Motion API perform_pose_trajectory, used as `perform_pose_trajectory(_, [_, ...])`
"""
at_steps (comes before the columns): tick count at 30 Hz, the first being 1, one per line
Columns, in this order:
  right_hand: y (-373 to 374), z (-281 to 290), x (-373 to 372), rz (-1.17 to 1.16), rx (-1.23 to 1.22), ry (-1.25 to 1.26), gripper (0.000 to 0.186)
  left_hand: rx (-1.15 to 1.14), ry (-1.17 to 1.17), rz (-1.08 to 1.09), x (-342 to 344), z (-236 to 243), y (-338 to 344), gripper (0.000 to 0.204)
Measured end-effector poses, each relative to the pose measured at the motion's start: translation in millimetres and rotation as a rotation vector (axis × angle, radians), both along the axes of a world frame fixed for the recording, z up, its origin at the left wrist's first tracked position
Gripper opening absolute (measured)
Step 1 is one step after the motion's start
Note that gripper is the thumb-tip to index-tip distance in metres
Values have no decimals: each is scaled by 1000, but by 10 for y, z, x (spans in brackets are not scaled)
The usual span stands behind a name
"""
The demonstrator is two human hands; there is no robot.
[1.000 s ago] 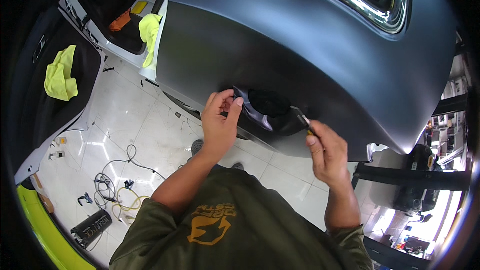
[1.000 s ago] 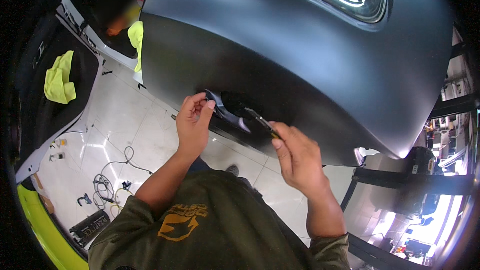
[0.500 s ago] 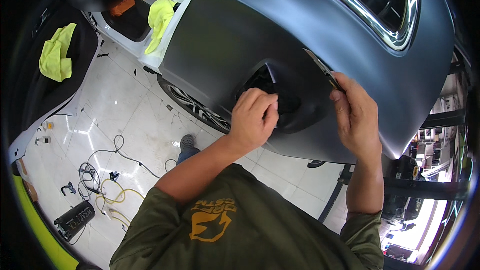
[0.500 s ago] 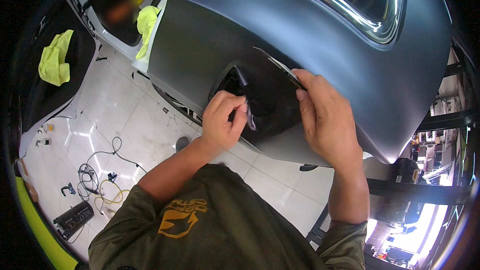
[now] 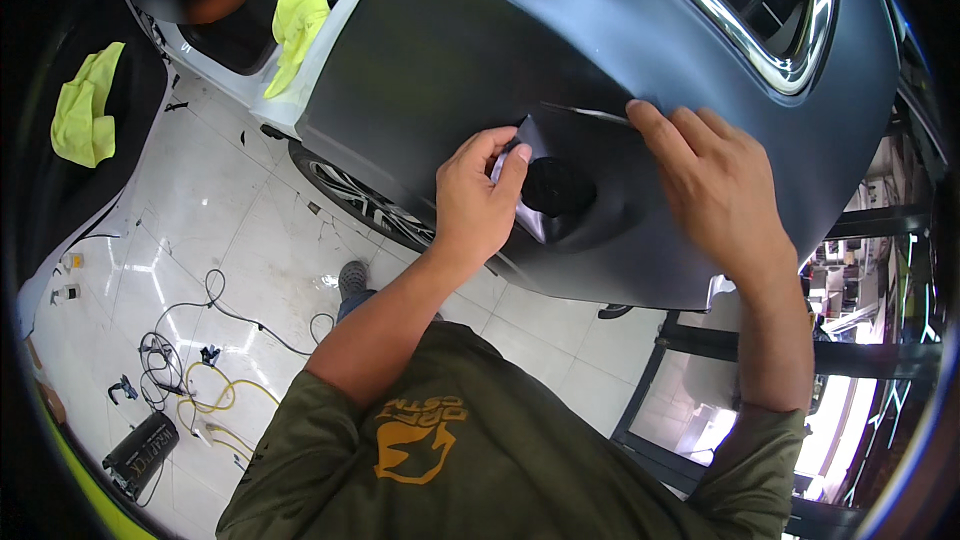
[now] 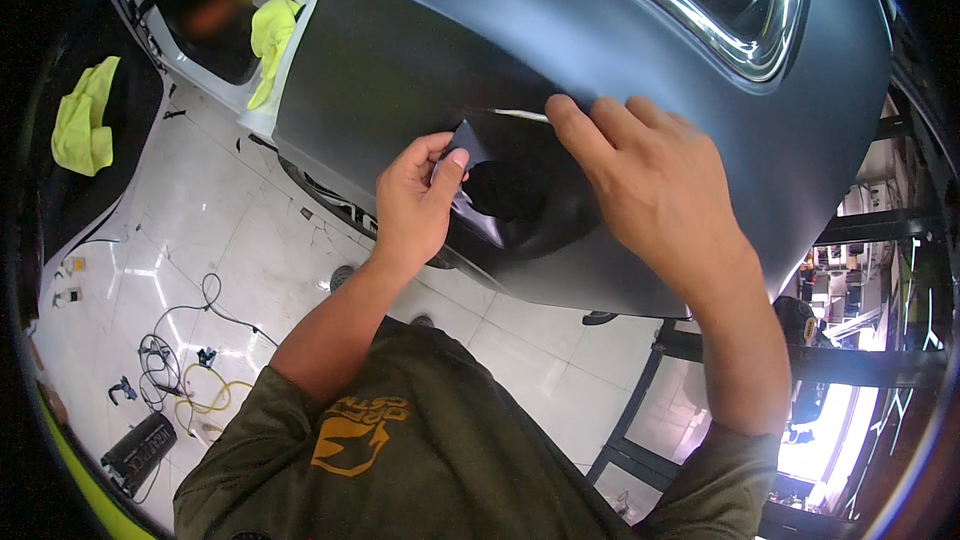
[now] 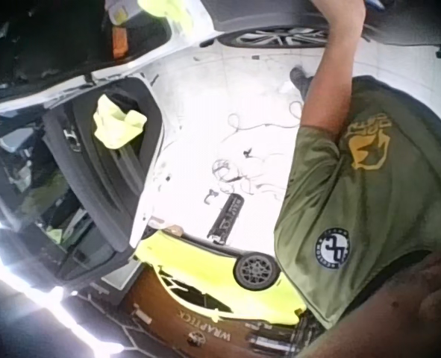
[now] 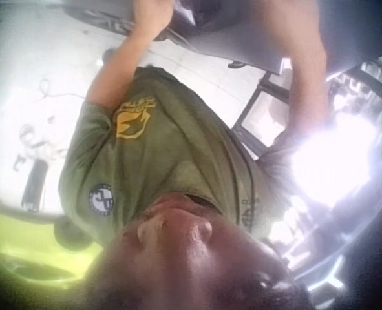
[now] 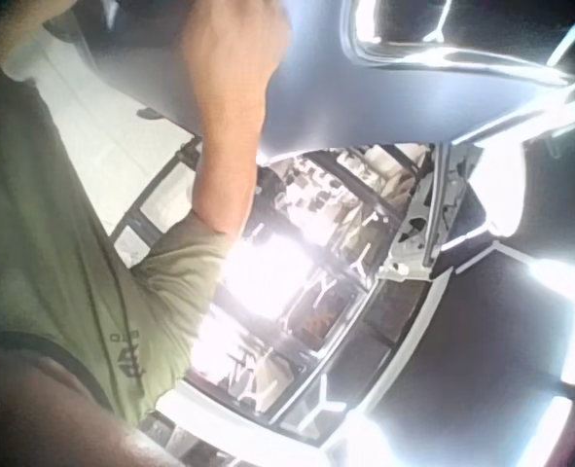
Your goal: The person applies a matte vinyl wrap to the rear quarter panel of a silver car. They use a heat gun to warm the material, a squeegee to smooth it, and a knife to trim the edges and cut around the fuel door. The person also wipes the surface with a cloth.
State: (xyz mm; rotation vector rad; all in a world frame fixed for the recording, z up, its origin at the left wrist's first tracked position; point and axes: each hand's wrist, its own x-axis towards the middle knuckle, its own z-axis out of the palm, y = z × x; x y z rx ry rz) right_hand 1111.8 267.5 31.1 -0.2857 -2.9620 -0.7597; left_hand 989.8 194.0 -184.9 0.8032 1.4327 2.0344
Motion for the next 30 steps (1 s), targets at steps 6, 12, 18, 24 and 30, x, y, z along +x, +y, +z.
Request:
perform_pose_trajectory(6, [18, 85, -247, 187, 253, -212, 32, 19, 115, 146, 20, 25, 59, 19])
perform_pose_trajectory(12, [37, 43, -379, 293, 328, -258, 31, 52, 179, 221, 4, -2, 78, 17])
perform_pose_trajectory(18, [-125, 126, -534, 317, 410, -355, 31, 56, 214, 258, -10, 23, 74, 16])
perform_pose_trajectory(24, [-217, 179, -607, 235, 300, -341, 19, 52, 177, 252, -13, 32, 98, 15])
perform_pose_trajectory(30, [-279, 262, -686, 265, 329, -444, 15, 91, 203, 279, -4, -4, 116, 13])
